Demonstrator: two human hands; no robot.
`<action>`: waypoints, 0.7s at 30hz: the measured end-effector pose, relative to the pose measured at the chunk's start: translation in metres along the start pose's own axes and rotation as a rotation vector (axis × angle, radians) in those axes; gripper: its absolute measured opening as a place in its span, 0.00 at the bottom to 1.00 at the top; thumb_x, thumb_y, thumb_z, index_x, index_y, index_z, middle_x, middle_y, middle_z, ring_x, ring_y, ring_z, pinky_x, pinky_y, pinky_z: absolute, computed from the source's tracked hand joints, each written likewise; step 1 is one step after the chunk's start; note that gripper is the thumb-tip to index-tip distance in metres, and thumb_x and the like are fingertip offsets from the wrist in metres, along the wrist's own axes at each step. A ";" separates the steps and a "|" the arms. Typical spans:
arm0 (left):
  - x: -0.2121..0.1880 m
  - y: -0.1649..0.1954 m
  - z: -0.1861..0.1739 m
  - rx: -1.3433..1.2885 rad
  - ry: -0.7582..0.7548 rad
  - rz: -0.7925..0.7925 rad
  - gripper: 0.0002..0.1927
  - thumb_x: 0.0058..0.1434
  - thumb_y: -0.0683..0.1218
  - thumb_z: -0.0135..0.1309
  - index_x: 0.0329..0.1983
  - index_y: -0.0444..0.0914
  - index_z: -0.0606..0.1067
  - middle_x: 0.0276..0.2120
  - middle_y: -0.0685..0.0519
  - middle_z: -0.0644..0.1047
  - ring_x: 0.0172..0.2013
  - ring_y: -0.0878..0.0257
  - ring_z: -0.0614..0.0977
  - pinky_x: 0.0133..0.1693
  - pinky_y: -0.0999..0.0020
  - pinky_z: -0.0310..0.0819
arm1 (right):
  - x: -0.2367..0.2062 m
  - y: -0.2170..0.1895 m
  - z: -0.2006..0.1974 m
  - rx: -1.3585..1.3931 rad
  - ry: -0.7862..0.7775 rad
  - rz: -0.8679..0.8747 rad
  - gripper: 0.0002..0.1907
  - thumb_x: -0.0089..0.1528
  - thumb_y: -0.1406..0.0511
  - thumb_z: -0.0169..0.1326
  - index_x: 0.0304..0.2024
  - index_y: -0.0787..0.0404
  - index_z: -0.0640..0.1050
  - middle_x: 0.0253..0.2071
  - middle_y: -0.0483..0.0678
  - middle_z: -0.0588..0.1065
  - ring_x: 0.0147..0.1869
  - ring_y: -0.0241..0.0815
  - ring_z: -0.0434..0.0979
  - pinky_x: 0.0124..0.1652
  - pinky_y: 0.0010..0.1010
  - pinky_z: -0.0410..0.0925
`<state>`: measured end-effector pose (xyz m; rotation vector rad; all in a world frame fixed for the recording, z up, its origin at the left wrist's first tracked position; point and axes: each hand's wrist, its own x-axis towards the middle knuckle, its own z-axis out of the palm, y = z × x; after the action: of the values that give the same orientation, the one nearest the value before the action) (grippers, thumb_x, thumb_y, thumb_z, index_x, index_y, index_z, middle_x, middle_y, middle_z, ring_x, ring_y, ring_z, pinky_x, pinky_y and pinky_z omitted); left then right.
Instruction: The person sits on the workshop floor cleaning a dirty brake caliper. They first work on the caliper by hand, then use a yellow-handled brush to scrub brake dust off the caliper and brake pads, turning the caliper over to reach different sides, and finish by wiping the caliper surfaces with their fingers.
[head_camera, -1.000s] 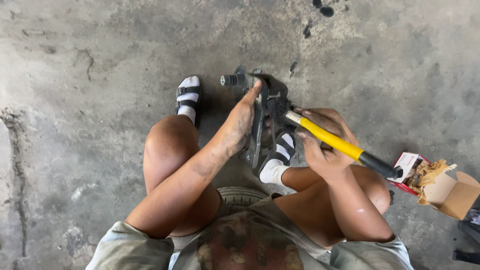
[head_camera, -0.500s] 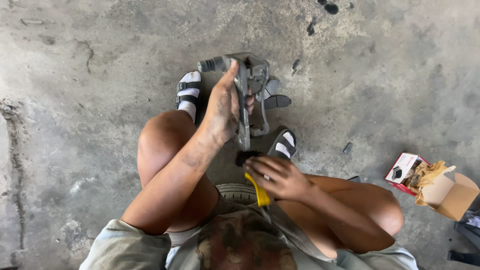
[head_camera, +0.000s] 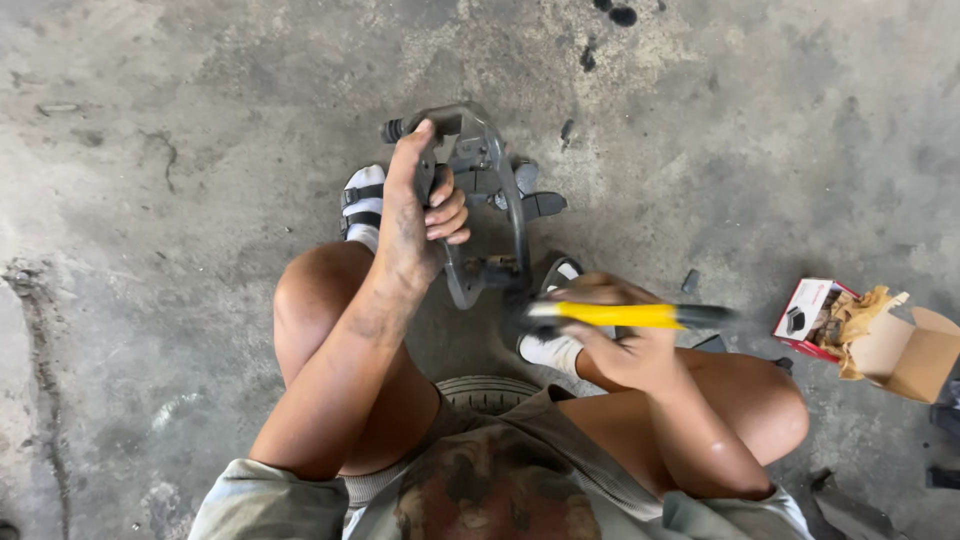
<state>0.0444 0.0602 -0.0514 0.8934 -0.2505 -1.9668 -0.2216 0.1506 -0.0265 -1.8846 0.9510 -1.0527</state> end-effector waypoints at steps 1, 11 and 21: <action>0.001 0.000 0.001 0.015 -0.026 -0.035 0.34 0.61 0.73 0.50 0.15 0.46 0.57 0.11 0.63 0.53 0.12 0.69 0.52 0.19 0.70 0.46 | 0.003 0.003 -0.002 -0.005 -0.090 0.058 0.12 0.60 0.71 0.63 0.46 0.67 0.80 0.42 0.52 0.81 0.44 0.43 0.82 0.43 0.31 0.76; 0.008 -0.013 0.020 0.173 -0.117 -0.238 0.37 0.58 0.79 0.47 0.13 0.48 0.53 0.12 0.64 0.52 0.12 0.72 0.52 0.18 0.72 0.44 | 0.053 0.009 -0.041 0.091 0.196 -0.169 0.06 0.70 0.68 0.59 0.48 0.63 0.79 0.52 0.50 0.80 0.55 0.45 0.83 0.53 0.34 0.78; 0.006 -0.011 0.021 0.054 -0.165 -0.065 0.37 0.59 0.80 0.43 0.15 0.48 0.53 0.12 0.64 0.52 0.12 0.71 0.52 0.19 0.72 0.44 | -0.025 -0.024 0.019 -0.368 0.059 -0.281 0.14 0.64 0.65 0.62 0.49 0.65 0.78 0.48 0.56 0.80 0.56 0.57 0.81 0.55 0.44 0.75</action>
<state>0.0212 0.0575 -0.0447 0.7826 -0.3751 -2.1059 -0.2085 0.1868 -0.0209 -2.3548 0.9846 -1.1614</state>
